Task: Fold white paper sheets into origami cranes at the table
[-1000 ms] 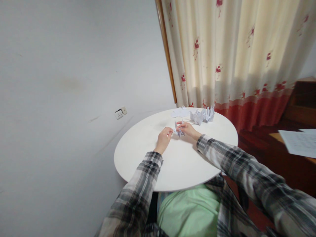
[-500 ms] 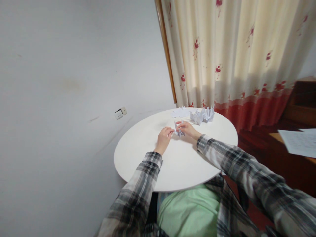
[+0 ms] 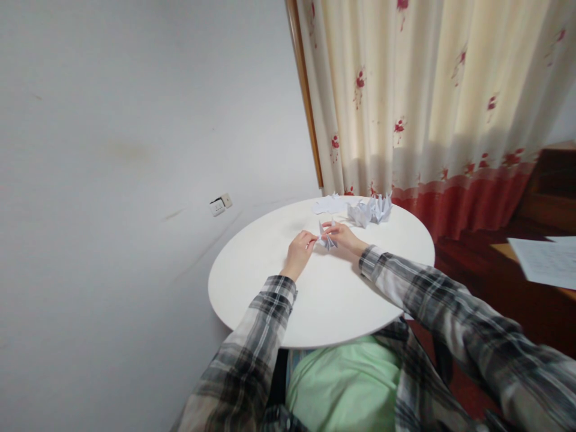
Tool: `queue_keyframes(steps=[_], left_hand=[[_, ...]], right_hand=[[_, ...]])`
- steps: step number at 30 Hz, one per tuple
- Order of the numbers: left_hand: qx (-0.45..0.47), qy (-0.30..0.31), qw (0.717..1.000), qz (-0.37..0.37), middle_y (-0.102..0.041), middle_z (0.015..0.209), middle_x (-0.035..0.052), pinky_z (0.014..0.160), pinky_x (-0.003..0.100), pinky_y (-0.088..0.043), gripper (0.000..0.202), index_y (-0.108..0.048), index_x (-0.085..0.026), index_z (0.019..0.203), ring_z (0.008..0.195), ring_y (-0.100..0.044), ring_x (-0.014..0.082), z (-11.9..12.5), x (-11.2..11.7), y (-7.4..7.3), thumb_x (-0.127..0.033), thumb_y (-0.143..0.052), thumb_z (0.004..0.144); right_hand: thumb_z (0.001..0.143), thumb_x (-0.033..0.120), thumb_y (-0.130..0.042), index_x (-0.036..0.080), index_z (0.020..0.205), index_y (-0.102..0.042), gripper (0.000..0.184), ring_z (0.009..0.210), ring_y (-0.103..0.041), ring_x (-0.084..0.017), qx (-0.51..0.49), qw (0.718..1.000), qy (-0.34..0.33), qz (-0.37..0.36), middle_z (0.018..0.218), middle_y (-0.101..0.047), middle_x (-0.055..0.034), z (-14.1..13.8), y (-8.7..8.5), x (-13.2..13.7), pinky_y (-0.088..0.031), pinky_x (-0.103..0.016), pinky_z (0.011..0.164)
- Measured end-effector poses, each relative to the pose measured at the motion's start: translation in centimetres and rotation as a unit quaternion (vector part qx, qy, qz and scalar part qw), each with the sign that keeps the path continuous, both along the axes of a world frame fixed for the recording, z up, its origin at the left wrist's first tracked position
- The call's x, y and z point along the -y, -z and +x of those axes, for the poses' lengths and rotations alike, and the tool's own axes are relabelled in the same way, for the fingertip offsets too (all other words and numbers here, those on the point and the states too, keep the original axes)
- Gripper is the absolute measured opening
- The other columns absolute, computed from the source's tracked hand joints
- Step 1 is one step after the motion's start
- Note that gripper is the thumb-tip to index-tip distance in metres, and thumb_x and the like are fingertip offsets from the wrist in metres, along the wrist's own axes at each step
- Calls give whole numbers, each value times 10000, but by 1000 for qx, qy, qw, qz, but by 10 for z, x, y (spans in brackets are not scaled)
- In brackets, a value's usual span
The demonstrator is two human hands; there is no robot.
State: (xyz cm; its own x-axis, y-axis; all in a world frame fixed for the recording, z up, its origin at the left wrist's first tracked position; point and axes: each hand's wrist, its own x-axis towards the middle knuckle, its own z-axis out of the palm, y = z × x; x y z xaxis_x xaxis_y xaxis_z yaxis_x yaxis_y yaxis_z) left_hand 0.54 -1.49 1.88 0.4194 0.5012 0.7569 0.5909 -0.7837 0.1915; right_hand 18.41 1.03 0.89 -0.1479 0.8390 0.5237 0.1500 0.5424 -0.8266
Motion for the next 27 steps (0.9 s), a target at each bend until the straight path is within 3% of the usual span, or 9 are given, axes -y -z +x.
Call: queue_keyframes(steps=[5, 16, 27], left_hand=[[0, -8, 1000, -14, -581, 813, 17, 729, 245, -440, 137, -606, -180, 832, 777, -548, 124, 1, 1, 0, -123, -483, 816], [-111, -95, 989, 38, -550, 799, 15, 702, 248, -420, 154, -617, -205, 841, 795, -528, 144, -1, 4, -3, -127, -490, 808], [-100, -47, 991, 75, -573, 860, 36, 774, 269, -427, 110, -568, -178, 864, 864, -522, 154, 2, 10, -2, -207, -464, 844]], right_hand=[[578, 292, -672, 151, 613, -683, 146, 778, -551, -158, -31, 999, -27, -21, 1028, -586, -76, -2, 1, 3, -429, -318, 755], [545, 297, -691, 129, 573, -663, 173, 659, -506, -109, -80, 994, -61, -51, 1003, -567, -80, -7, 0, 8, -428, -283, 643], [536, 330, -704, 138, 583, -667, 201, 716, -530, -136, -71, 996, -44, -32, 947, -595, -75, -2, 6, -1, -430, -279, 682]])
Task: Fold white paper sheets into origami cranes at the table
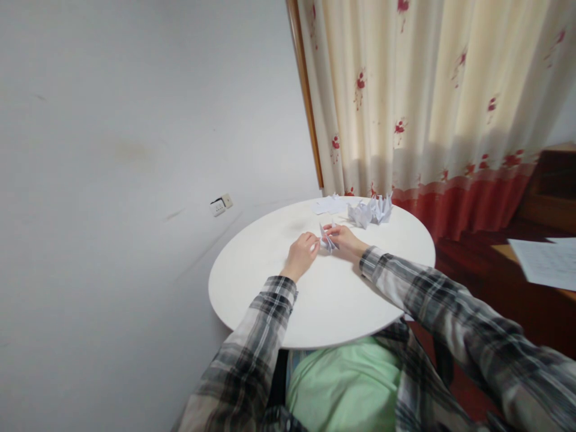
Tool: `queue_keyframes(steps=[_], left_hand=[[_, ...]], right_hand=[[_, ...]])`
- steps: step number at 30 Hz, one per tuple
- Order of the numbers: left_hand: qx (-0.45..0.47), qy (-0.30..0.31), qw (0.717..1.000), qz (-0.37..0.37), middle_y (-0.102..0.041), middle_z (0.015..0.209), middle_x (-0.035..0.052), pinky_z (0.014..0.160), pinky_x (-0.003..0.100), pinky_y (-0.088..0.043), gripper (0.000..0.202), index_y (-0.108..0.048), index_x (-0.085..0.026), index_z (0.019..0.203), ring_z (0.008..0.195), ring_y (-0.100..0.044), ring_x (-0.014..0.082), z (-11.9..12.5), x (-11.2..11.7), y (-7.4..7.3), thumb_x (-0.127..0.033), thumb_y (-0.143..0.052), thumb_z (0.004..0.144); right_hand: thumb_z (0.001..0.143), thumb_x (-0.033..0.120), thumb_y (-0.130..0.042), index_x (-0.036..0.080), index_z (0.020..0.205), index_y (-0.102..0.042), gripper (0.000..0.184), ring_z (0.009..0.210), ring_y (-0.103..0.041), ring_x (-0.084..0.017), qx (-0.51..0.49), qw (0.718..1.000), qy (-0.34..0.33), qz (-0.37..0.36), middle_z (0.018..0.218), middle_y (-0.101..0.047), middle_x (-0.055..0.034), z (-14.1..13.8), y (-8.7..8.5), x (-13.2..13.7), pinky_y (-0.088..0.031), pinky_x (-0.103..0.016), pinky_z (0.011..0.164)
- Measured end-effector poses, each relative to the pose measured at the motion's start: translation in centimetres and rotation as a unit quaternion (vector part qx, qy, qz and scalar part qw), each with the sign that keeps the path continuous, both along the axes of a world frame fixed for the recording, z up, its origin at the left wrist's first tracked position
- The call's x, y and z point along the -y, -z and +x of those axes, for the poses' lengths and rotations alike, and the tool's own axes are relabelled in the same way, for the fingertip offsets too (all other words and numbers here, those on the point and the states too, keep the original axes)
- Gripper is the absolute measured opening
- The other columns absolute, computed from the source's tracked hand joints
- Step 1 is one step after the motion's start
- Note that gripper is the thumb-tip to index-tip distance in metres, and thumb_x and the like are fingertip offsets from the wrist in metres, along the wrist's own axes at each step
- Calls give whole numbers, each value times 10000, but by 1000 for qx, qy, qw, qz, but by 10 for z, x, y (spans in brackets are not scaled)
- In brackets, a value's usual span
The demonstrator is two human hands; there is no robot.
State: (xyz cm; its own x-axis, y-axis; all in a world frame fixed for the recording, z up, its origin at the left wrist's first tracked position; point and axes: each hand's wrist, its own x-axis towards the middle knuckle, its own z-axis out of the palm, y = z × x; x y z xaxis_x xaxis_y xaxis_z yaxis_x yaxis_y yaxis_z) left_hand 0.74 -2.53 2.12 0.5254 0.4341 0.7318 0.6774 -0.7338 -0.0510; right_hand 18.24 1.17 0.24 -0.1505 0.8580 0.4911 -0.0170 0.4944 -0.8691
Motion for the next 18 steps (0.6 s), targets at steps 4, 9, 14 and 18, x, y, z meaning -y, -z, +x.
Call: queue_keyframes(steps=[4, 9, 14, 18], left_hand=[[2, -4, 1000, 2, -572, 840, 37, 758, 278, -425, 161, -559, -177, 844, 852, -518, 161, 1, 0, 1, -294, -450, 862], [14, -2, 1000, -19, -571, 806, 31, 731, 274, -421, 198, -557, -180, 804, 812, -519, 152, 1, -4, 2, -283, -408, 883], [67, 20, 996, -61, -582, 825, 26, 743, 265, -427, 149, -560, -184, 841, 818, -529, 142, 1, -6, 2, -265, -439, 869], [97, 25, 990, -103, -579, 852, 30, 730, 256, -432, 134, -558, -183, 833, 826, -533, 138, 2, -7, 3, -250, -445, 862]], right_hand=[[545, 311, -691, 139, 593, -674, 180, 714, -537, -138, 14, 1000, 2, 9, 932, -598, -70, 1, 2, -2, -431, -282, 698], [578, 299, -669, 142, 623, -684, 164, 728, -544, -144, 34, 999, -2, 31, 945, -600, -70, 2, 3, -4, -428, -290, 723], [608, 256, -644, 153, 641, -692, 118, 810, -564, -168, 64, 996, 4, 61, 943, -614, -71, 2, 3, -5, -409, -305, 797], [612, 251, -648, 158, 645, -689, 107, 838, -567, -171, 79, 995, 14, 67, 967, -617, -73, 3, 4, -6, -412, -298, 799]])
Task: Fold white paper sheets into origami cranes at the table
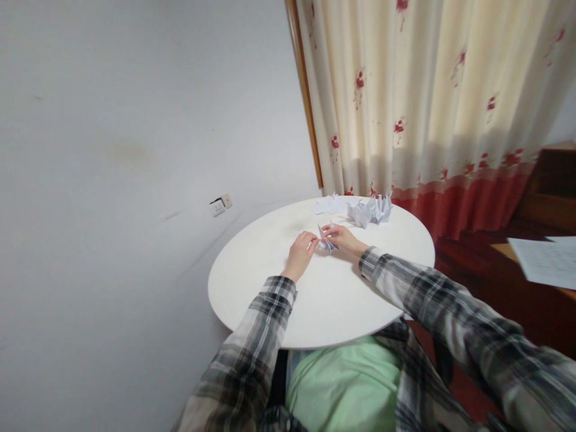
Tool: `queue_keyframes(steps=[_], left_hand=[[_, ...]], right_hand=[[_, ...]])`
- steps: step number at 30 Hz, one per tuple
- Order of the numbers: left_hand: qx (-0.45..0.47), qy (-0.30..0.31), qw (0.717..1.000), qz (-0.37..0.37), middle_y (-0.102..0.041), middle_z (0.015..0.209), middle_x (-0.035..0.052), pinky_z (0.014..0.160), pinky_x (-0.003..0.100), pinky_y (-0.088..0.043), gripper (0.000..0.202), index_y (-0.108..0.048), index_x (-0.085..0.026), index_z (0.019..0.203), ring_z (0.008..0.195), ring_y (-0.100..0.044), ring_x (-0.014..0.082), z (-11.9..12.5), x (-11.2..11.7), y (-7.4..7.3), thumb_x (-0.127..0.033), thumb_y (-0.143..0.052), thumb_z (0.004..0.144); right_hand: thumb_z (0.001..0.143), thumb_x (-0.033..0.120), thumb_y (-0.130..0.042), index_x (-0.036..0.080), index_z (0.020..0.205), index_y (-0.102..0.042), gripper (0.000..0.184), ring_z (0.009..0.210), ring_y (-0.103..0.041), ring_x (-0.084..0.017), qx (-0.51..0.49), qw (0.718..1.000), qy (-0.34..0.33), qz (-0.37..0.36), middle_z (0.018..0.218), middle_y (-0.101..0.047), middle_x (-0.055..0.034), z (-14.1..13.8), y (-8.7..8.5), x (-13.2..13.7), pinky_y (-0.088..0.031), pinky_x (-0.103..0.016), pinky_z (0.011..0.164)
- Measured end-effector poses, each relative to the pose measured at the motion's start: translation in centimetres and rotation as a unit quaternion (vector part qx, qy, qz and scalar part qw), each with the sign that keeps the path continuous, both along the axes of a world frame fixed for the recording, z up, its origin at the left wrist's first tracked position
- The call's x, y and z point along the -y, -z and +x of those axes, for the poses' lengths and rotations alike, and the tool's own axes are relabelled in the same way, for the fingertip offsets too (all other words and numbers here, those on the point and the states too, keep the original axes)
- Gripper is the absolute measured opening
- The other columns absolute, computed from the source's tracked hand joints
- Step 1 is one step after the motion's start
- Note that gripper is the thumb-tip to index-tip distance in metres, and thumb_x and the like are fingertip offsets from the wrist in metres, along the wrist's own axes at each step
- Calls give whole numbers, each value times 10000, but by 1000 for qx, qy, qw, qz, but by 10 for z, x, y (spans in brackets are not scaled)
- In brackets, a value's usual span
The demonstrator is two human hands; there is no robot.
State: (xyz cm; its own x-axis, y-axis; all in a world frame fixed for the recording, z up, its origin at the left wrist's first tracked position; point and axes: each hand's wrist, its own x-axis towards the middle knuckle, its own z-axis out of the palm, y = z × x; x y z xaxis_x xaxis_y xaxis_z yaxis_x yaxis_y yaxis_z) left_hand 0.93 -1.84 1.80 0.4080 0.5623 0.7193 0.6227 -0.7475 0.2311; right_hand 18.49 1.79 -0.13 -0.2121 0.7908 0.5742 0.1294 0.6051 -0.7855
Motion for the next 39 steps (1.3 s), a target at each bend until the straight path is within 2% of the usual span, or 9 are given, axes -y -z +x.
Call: queue_keyframes(steps=[6, 10, 18, 27, 30, 36, 39], left_hand=[[25, 2, 998, -64, -602, 852, 21, 703, 247, -434, 136, -551, -184, 875, 778, -545, 126, 3, 0, 2, -237, -426, 862], [41, 10, 997, -64, -601, 834, 16, 678, 241, -431, 118, -549, -180, 863, 746, -542, 120, 4, 0, 3, -233, -444, 847], [79, 28, 995, -62, -595, 851, 20, 674, 230, -453, 103, -528, -182, 907, 754, -557, 111, 5, 0, 3, -208, -467, 829], [111, 31, 990, -80, -622, 861, 33, 704, 256, -470, 169, -521, -177, 968, 771, -587, 120, 7, -2, 4, -188, -516, 800], [119, 29, 988, -95, -630, 850, 33, 670, 244, -467, 218, -527, -170, 1010, 736, -585, 115, 7, -4, 6, -203, -530, 795], [76, 21, 992, -101, -650, 806, 28, 676, 253, -448, 137, -610, -166, 834, 731, -572, 126, 4, -7, 9, -232, -491, 820], [75, 19, 992, -101, -647, 768, 18, 664, 250, -442, 142, -613, -167, 811, 703, -565, 124, 3, -6, 8, -224, -483, 819]], right_hand=[[620, 261, -650, 155, 650, -690, 117, 808, -569, -168, 2, 1000, 19, -2, 952, -618, -72, -1, 0, 1, -412, -309, 798], [614, 239, -655, 164, 638, -691, 87, 820, -567, -171, -4, 1000, 27, 10, 924, -619, -63, -2, 0, 1, -398, -316, 822], [601, 283, -660, 162, 634, -680, 127, 764, -547, -159, -24, 999, 26, -8, 871, -608, -52, -3, -2, 2, -416, -305, 754], [579, 266, -690, 174, 603, -666, 98, 816, -549, -179, -37, 999, 22, 9, 852, -607, -55, -3, -8, 7, -399, -341, 816], [589, 249, -675, 179, 600, -665, 71, 807, -551, -177, -30, 999, 23, 11, 840, -613, -51, -2, -10, 7, -407, -329, 803], [620, 253, -646, 186, 602, -658, 70, 776, -546, -165, -33, 999, 11, 26, 789, -602, -36, -2, -12, 10, -414, -315, 783], [619, 242, -648, 186, 600, -661, 60, 794, -551, -171, -34, 999, 14, 15, 808, -608, -38, -2, -13, 14, -411, -325, 801]])
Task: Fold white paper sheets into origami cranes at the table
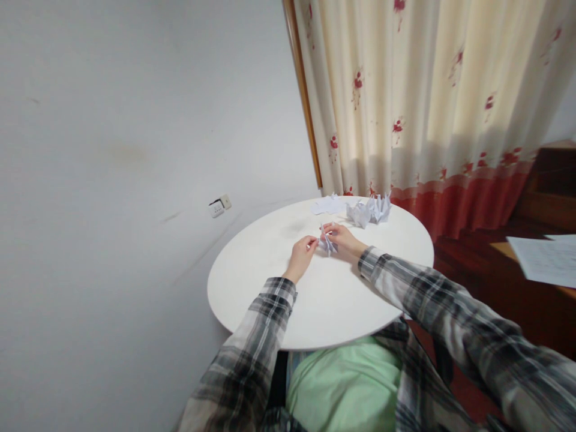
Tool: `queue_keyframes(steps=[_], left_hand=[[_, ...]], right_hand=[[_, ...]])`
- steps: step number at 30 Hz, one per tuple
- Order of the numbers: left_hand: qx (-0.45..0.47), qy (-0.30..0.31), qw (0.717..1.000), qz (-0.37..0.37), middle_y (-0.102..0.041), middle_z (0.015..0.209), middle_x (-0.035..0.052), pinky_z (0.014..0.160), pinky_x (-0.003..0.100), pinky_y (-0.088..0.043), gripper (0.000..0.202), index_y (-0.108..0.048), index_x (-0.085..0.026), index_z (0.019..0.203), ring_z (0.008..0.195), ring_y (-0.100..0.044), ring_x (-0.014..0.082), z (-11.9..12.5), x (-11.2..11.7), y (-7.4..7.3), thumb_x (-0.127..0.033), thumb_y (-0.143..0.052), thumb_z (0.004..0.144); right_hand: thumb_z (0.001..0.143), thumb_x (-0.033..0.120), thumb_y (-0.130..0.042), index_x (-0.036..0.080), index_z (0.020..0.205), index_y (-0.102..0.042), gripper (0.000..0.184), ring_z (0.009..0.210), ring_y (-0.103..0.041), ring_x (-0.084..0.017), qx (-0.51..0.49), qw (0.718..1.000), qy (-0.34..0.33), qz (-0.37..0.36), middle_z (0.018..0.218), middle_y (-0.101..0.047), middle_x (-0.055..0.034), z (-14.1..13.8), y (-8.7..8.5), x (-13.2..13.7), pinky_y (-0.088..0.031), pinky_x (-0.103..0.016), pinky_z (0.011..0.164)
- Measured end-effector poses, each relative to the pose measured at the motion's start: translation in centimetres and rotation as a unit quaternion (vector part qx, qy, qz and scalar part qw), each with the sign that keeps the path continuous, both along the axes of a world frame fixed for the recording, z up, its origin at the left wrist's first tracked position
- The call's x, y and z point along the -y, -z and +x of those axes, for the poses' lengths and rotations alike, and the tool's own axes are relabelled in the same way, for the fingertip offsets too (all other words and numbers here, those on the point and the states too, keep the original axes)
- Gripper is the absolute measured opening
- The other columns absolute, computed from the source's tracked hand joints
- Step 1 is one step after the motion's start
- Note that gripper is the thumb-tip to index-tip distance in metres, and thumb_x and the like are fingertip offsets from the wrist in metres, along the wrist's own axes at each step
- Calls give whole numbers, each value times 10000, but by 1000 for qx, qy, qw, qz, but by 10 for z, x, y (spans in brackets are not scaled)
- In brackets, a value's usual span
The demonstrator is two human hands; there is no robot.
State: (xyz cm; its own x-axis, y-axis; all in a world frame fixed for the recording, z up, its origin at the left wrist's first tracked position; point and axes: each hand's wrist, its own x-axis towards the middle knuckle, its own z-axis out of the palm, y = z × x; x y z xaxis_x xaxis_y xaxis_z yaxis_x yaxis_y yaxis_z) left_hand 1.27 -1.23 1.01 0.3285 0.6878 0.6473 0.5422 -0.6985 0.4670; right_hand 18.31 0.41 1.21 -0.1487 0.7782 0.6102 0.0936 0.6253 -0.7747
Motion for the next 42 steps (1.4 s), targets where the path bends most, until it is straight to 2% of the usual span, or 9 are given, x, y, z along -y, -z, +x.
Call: queue_keyframes(steps=[5, 10, 18, 29, 37, 42], left_hand=[[-5, -2, 1000, 1, -631, 726, 6, 652, 243, -434, 144, -612, -170, 785, 673, -555, 120, 1, 3, -2, -214, -478, 813], [13, -10, 1000, -6, -632, 722, 9, 645, 243, -436, 140, -615, -167, 773, 675, -559, 123, 1, 3, -3, -219, -489, 805], [57, -2, 998, -28, -639, 716, 11, 620, 246, -457, 160, -625, -171, 762, 650, -579, 126, 0, -1, -1, -249, -491, 802], [51, -12, 999, 9, -631, 737, 25, 646, 245, -436, 124, -619, -157, 769, 669, -556, 122, 1, -1, 0, -221, -516, 796], [39, -18, 999, 25, -625, 738, 22, 636, 234, -427, 118, -615, -153, 778, 655, -538, 113, 2, 0, 0, -208, -512, 794], [22, -17, 999, 35, -621, 743, 21, 632, 228, -418, 114, -614, -154, 793, 659, -531, 111, 2, 1, -1, -199, -510, 799]], right_hand=[[603, 223, -672, 184, 627, -695, 51, 884, -561, -199, 14, 1000, 3, -16, 860, -626, -59, -1, -1, 2, -398, -342, 836], [580, 208, -702, 186, 562, -683, 33, 836, -573, -195, 34, 999, 19, 4, 788, -630, -55, 0, -2, -1, -408, -334, 805], [607, 241, -704, 193, 573, -686, 61, 837, -579, -189, 67, 997, 29, 37, 804, -639, -56, 2, -3, -4, -409, -326, 800], [614, 292, -712, 199, 578, -684, 103, 822, -577, -183, 65, 996, 33, 59, 799, -636, -51, 2, 0, -7, -409, -319, 790], [615, 254, -715, 192, 613, -688, 68, 823, -574, -175, 65, 995, 49, 64, 832, -631, -54, 1, 3, -7, -407, -313, 801], [621, 275, -711, 191, 666, -707, 95, 888, -572, -185, 50, 997, 26, 52, 873, -631, -62, 1, 3, -6, -401, -323, 835]])
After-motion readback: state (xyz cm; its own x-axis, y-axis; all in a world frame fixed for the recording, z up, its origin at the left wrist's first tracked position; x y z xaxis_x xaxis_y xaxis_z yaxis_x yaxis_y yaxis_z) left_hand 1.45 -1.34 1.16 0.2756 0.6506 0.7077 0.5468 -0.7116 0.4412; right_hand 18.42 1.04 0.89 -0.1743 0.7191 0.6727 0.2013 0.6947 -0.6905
